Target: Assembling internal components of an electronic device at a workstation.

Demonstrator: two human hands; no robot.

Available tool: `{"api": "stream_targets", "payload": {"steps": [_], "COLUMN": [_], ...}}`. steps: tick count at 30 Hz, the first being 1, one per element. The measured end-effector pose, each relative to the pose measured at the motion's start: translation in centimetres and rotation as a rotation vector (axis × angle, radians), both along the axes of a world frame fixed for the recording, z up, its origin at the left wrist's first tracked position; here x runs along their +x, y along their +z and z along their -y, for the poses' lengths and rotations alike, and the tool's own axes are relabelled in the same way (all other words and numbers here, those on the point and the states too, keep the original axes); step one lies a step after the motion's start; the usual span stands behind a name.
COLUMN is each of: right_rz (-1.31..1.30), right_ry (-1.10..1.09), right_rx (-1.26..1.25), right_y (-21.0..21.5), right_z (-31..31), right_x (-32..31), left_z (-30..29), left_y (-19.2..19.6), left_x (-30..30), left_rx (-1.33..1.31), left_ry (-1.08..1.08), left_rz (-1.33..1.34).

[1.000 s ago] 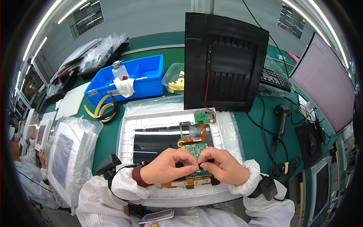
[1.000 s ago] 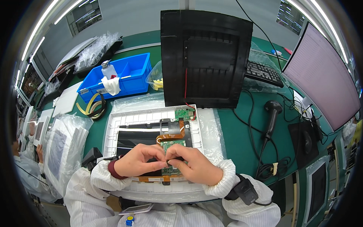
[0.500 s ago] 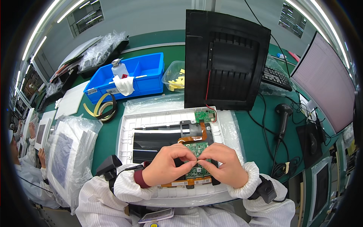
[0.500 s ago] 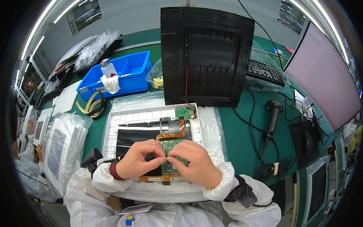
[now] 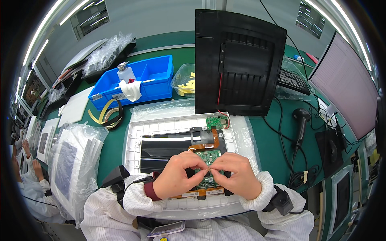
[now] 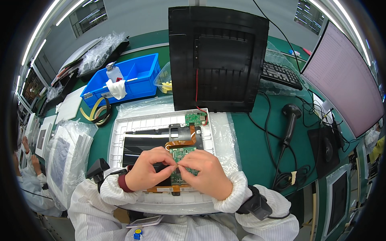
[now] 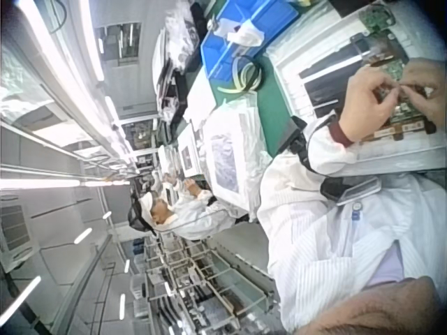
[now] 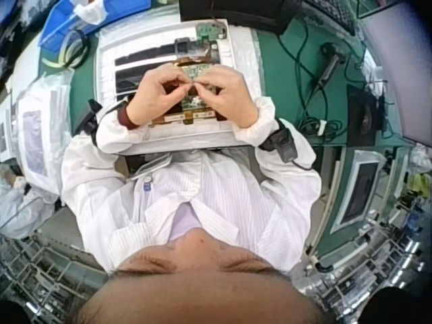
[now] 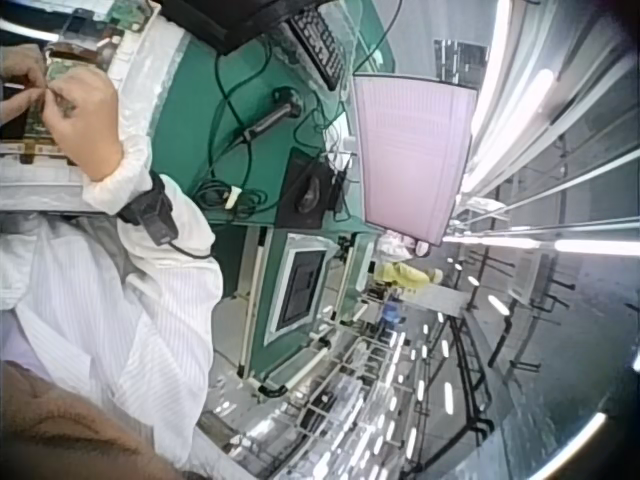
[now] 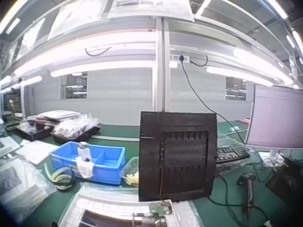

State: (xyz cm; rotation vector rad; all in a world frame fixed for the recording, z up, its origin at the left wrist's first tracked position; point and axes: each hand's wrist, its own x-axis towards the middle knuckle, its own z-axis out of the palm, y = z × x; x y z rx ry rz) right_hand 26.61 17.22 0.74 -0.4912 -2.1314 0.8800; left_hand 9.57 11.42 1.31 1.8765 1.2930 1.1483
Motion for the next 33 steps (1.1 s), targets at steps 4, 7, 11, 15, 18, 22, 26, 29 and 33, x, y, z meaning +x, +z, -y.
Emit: {"api": "stream_targets", "payload": {"steps": [4,7,11,15,18,22,26,29,33], "right_rz": [0.025,0.018,0.017,0.024,0.03,0.027,0.029,0.022,0.017], "right_ry": [0.012,0.017,0.012,0.0,-0.021,-0.024,-0.011,-0.005,-0.012], "right_rx": [-0.08,-0.096,-0.082,-0.039,0.004,0.024,-0.005,-0.032,-0.034], "right_y": [0.18,0.18,0.1,0.08,0.01,-0.01,-0.02,0.01,-0.22], "right_z": [-0.04,-0.07,-0.02,0.02,0.08,0.15,0.01,0.02,-0.05], "right_x": [0.19,0.18,0.15,0.03,0.01,-0.09,-0.01,-0.04,-0.12], "left_z": [-0.03,0.02,0.03,-0.02,-0.08,-0.04,-0.04,0.0,0.02], "left_y": [0.03,-0.01,0.0,-0.07,-0.17,-0.35,-0.34,-0.25,-0.31], "left_x": [0.02,0.0,0.02,0.04,0.13,0.1,0.13,0.16,0.15], "left_rx": [-0.031,-0.037,0.003,0.01,-0.001,0.026,0.02,0.011,0.006], "left_ry": [0.007,0.024,0.025,0.021,0.035,0.04,0.045,0.048,0.05], "left_rz": [-0.003,0.001,-0.018,-0.031,-0.039,-0.056,-0.049,-0.039,-0.041]}}
